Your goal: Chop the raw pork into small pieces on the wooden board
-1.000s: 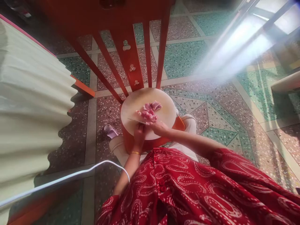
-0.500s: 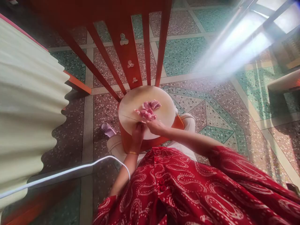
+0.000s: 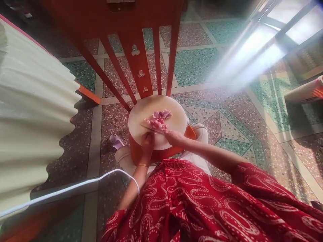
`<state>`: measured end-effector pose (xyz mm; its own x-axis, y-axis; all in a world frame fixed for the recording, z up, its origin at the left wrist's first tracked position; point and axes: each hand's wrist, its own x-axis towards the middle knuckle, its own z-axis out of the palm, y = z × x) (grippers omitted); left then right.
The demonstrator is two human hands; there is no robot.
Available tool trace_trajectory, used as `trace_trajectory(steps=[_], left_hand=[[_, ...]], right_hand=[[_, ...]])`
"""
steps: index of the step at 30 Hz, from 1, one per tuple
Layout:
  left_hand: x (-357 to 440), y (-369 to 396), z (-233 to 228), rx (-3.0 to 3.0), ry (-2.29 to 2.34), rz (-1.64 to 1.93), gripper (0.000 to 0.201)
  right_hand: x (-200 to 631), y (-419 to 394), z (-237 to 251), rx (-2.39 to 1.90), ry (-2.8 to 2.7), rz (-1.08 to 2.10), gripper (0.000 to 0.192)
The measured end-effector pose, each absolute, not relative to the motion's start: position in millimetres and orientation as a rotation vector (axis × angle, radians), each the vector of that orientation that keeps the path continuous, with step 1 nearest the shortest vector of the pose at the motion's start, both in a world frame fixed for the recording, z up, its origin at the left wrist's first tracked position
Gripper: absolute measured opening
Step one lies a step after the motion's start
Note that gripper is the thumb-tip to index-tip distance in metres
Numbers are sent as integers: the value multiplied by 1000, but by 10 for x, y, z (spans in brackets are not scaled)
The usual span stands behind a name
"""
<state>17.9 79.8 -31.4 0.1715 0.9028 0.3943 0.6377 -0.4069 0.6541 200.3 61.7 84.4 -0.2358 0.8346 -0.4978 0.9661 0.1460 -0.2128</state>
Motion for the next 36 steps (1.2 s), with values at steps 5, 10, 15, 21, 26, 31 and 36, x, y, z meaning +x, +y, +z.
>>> trace_trajectory(steps=[5, 10, 15, 21, 26, 31, 36], left_hand=[[171, 774, -355, 2118, 1525, 999, 20], [170, 810, -409, 2116, 1522, 963, 19], [172, 815, -427, 2152, 1530, 920, 20], [157, 796, -400, 2129, 1475, 1005, 19], [169, 765, -382, 2110, 1557, 1052, 21], [162, 775, -407, 2120, 1560, 971, 21], [153, 816, -451, 2150, 1530, 951, 20]], right_hand=[[1872, 645, 869, 1700, 2158, -739, 29], [1557, 971, 784, 1684, 2170, -842, 31], [1448, 1046, 729, 1640, 2253, -793, 30], [1962, 725, 829, 1699, 2105, -743, 35], [1963, 651, 915, 1714, 2185, -727, 31], [1821, 676, 865, 1691, 2193, -755, 29], [1501, 1035, 768, 1682, 2189, -840, 30]])
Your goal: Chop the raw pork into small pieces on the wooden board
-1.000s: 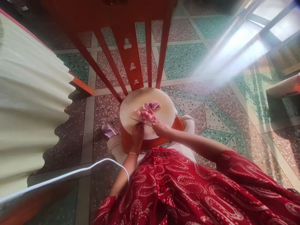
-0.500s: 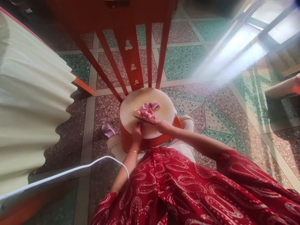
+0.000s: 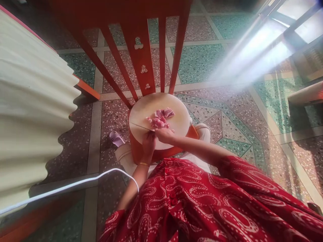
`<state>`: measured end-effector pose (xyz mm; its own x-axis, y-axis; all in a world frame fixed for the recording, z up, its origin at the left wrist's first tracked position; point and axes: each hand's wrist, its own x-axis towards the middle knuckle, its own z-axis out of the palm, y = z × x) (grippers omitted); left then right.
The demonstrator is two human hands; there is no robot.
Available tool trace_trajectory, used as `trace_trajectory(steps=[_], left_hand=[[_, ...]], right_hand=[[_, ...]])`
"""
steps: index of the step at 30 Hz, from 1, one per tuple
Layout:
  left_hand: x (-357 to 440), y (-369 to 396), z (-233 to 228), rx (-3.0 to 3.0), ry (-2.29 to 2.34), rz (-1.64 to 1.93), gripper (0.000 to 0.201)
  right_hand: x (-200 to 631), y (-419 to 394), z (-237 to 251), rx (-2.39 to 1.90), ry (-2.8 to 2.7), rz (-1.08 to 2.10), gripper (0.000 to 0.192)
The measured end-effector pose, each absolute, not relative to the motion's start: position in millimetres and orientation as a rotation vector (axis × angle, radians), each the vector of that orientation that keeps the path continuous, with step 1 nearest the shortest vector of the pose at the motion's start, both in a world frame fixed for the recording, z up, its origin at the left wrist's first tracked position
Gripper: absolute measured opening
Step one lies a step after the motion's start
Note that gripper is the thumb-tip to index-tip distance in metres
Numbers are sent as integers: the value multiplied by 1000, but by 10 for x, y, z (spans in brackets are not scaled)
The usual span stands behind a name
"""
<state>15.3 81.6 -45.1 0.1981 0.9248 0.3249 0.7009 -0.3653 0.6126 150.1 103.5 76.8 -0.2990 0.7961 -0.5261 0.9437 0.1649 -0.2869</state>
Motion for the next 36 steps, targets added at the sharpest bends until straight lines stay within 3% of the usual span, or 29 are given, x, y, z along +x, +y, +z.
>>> trace_trajectory(steps=[8, 18, 29, 36], left_hand=[[166, 811, -413, 2121, 1520, 995, 21], [146, 737, -401, 2103, 1557, 1047, 24], [144, 826, -497, 2159, 1538, 911, 27], [149, 795, -418, 2136, 1525, 980, 24]], right_hand=[[1797, 840, 756, 1657, 2215, -768, 46], [1907, 588, 858, 1695, 2154, -725, 35], [1301, 1152, 778, 1637, 2292, -821, 28], [1918, 727, 803, 1703, 2144, -730, 31]])
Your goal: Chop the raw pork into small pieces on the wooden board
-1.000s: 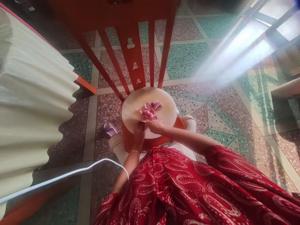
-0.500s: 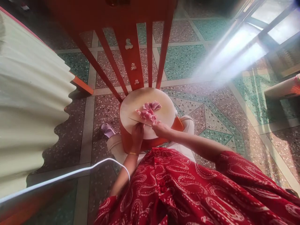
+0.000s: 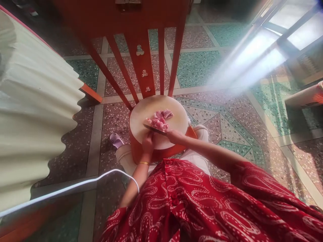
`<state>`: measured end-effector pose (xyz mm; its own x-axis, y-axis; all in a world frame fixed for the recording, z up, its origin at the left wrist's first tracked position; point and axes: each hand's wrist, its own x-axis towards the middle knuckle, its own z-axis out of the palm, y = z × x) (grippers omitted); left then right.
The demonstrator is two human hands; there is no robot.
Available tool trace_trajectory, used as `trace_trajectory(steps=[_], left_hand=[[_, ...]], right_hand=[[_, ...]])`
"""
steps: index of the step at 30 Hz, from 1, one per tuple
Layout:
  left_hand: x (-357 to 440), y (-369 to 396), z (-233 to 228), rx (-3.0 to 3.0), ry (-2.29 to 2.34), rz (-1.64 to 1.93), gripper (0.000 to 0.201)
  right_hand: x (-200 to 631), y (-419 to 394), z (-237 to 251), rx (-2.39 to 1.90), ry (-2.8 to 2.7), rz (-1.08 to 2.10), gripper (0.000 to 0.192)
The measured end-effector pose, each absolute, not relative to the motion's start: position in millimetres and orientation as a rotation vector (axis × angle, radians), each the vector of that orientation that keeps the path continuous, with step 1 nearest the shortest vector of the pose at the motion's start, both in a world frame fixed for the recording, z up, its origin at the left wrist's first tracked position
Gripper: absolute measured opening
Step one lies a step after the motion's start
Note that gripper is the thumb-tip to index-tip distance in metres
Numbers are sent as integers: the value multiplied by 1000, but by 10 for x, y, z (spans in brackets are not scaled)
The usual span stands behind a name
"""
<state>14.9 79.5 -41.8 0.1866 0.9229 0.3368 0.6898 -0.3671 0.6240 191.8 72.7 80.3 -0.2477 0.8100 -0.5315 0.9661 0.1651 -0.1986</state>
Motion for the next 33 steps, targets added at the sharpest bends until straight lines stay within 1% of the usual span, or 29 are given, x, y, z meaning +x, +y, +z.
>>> trace_trajectory(steps=[3, 9, 15, 18, 20, 24, 25, 28, 33], left_hand=[[153, 803, -438, 2137, 1528, 984, 23], [157, 808, -418, 2178, 1569, 916, 22], [145, 827, -425, 2167, 1512, 891, 19], [144, 838, -443, 2192, 1507, 868, 22], [145, 833, -438, 2205, 1513, 856, 23], [152, 799, -410, 2174, 1523, 887, 21], [153, 792, -408, 2162, 1531, 901, 21], [152, 791, -428, 2146, 1542, 923, 22], [149, 823, -468, 2146, 1516, 908, 24]], right_hand=[[2025, 643, 839, 1723, 2123, -701, 29], [1865, 652, 847, 1691, 2165, -693, 26], [1537, 1010, 802, 1634, 2208, -800, 32], [1343, 1200, 769, 1586, 2322, -833, 31], [1350, 1199, 752, 1594, 2340, -840, 35], [1728, 898, 723, 1656, 2237, -848, 56], [1840, 807, 718, 1655, 2196, -843, 56], [2013, 646, 718, 1684, 2107, -803, 46], [1731, 838, 770, 1718, 2168, -860, 40]])
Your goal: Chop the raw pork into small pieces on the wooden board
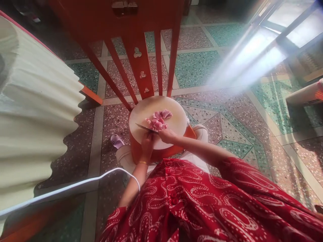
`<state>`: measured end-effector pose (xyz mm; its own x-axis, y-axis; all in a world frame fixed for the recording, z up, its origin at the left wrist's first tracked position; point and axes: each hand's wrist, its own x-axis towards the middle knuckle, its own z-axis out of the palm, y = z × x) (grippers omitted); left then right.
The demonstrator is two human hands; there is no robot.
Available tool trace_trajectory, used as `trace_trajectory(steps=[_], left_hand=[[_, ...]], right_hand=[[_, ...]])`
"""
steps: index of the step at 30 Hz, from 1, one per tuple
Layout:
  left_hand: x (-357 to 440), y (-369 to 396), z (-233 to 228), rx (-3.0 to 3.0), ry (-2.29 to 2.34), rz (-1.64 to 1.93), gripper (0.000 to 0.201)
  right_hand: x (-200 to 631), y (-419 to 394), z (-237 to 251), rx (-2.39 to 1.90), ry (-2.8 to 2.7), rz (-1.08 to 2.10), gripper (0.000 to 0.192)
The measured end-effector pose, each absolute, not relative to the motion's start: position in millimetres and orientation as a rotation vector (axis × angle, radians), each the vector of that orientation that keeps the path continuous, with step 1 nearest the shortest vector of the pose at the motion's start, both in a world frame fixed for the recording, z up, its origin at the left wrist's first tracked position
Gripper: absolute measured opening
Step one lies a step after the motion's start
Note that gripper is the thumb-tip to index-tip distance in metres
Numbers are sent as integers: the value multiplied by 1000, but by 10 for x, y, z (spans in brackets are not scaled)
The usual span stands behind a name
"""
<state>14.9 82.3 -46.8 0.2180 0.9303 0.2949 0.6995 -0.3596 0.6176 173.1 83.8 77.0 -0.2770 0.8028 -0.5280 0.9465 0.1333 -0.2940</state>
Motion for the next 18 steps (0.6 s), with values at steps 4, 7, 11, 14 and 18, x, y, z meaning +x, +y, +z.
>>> trace_trajectory(steps=[4, 7, 11, 14, 18], left_hand=[[143, 816, -429, 2119, 1488, 955, 23], [135, 794, -393, 2081, 1513, 1018, 20], [137, 788, -372, 2153, 1576, 971, 19], [144, 796, -364, 2196, 1565, 940, 19], [139, 807, -374, 2189, 1526, 937, 20]], right_hand=[[1642, 951, 807, 1753, 2186, -885, 44], [1769, 873, 773, 1808, 2249, -837, 58], [1862, 705, 724, 1750, 2274, -748, 52], [1848, 629, 729, 1698, 2230, -686, 36], [1762, 726, 769, 1682, 2189, -753, 33]])
